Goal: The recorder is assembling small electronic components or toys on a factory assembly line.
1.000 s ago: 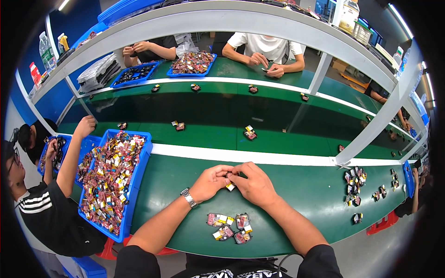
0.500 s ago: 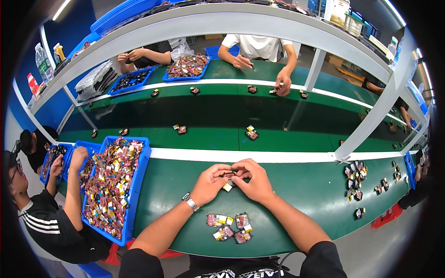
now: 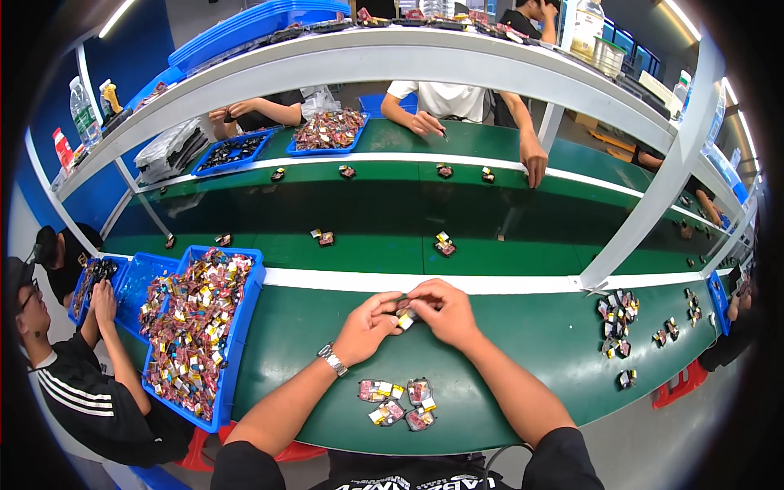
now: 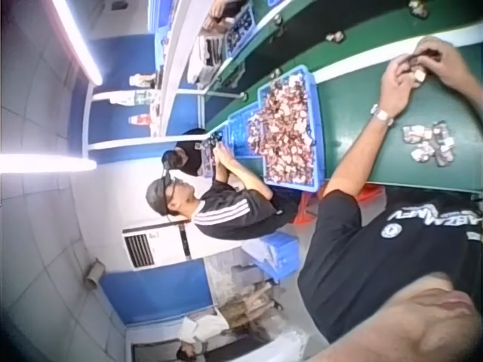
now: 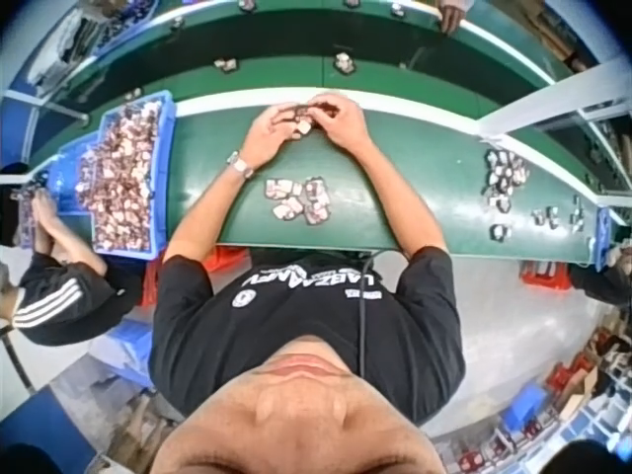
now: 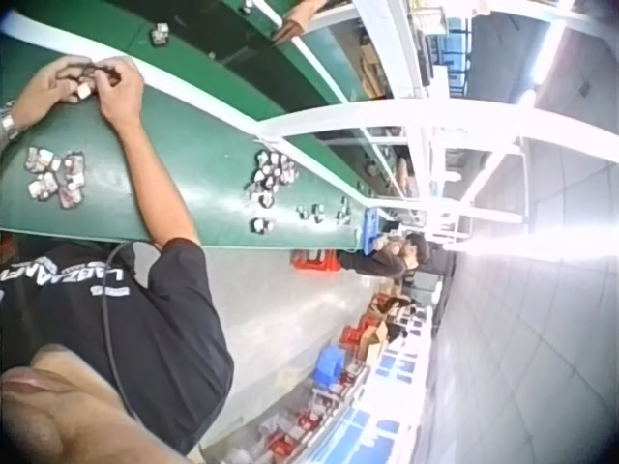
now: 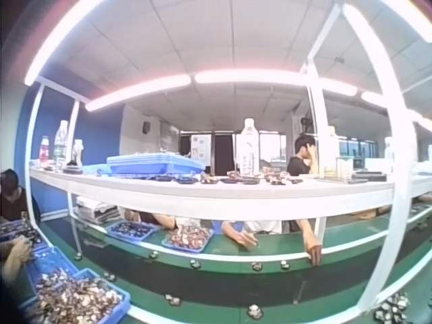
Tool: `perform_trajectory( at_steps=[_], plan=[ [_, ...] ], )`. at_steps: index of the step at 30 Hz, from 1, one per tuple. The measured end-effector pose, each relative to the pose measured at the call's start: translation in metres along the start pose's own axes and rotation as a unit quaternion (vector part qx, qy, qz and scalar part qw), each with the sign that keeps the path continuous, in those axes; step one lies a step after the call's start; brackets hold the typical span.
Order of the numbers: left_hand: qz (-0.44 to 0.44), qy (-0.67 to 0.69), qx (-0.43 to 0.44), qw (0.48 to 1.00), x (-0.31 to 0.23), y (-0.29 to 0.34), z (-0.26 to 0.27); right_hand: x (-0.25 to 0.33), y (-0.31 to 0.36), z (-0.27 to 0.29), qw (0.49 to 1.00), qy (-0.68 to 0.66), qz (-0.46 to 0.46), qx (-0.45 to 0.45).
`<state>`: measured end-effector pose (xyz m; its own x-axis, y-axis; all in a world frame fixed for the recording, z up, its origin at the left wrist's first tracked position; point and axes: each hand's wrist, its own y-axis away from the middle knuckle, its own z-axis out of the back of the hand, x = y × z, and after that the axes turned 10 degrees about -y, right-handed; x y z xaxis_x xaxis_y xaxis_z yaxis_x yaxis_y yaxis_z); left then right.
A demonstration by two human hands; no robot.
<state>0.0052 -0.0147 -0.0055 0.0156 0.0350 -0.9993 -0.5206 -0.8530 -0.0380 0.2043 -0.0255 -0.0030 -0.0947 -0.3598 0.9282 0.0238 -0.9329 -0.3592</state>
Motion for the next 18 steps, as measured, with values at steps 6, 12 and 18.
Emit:
perform_trajectory(
  at_steps=[6,12,18],
  plan=[
    [-0.125,-0.422,-0.027,0.897,-0.041,0.005,0.020,-0.051,-0.045,0.105,0.959,0.071,-0.053,-0.268],
    [-0.371,-0.750,0.044,0.546,-0.075,-0.002,0.018,-0.069,-0.052,0.161,0.891,0.315,-0.015,-0.327],
    [-0.465,-0.770,0.091,0.427,-0.091,0.021,-0.001,-0.034,-0.059,0.085,0.937,0.292,0.046,-0.188]
  ],
)
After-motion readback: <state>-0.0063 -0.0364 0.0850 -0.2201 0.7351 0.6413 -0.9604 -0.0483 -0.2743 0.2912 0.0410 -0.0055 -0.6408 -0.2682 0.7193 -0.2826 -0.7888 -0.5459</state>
